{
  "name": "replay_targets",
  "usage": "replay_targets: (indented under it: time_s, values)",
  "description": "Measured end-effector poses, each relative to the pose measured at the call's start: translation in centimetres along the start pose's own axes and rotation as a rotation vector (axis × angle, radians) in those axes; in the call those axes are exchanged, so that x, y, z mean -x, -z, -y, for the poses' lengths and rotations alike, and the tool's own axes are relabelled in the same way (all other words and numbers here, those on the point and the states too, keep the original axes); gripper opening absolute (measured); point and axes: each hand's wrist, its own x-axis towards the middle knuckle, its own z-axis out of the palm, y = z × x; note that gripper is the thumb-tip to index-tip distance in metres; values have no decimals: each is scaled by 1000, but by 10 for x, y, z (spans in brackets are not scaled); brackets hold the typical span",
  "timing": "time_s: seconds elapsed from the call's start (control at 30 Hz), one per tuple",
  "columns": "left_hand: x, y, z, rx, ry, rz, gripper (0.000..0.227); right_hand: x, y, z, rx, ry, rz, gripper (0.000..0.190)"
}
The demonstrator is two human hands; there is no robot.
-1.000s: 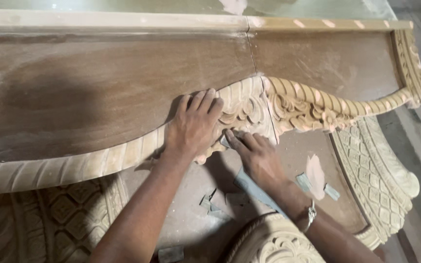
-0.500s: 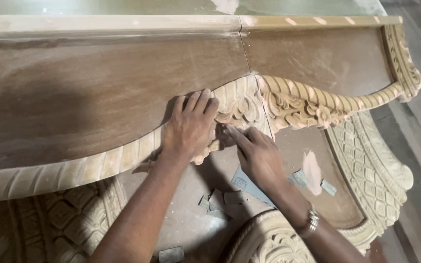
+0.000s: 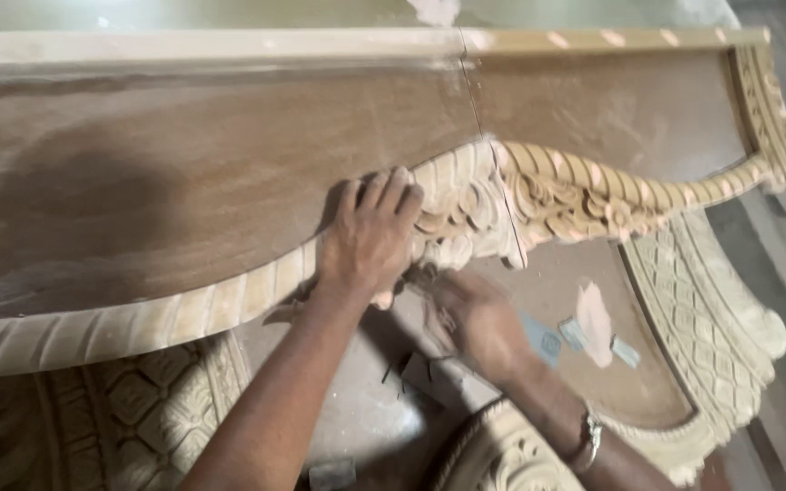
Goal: The person carves a floral design into the edge of a large wooden panel using a small chisel and a sanding block. They carefully shape the petals and smooth the surface of the carved wood.
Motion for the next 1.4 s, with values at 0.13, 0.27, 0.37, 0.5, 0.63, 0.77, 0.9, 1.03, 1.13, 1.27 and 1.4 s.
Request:
replay_targets:
  time_s: [0.13,0.27,0.37,0.5,0.63,0.77,0.9,1.03,1.13,1.27,1.4]
  values:
    - [-4,1,-2,12,3,-10,59,7,-7,-7,124,-182,-50,23]
    - [-2,0,0,-1,5,-15,55,10,-12,-6,48,-95,-30,37]
    - [7,-3,-4,-8,-18,-81,49,16,-22,12,95,-258,-117,40]
    - [2,-4,0,-5,-14,-102,53,22,-38,34,114,-342,-187,55]
    - [1,-9,-2,40,-40,-78,56,36,-49,40,-65,-481,-232,63]
    - [7,-4,1,-7,-27,-98,52,28,-53,43,47,-481,-284,64]
    - [-5,-2,5,16,-53,-137,46,10,-42,48,105,-528,-228,62]
    - [2,-6,2,45,-28,-143,50,13,-42,50,145,-550,-308,58]
    - [3,-3,2,28,-44,-159,49,12,-51,52,191,-538,-293,61]
    - [4,-5,2,16,-49,-126,49,31,-57,54,121,-655,-262,62]
    - [3,-7,6,-34,-65,-126,49,35,-73,42,177,-524,-404,57]
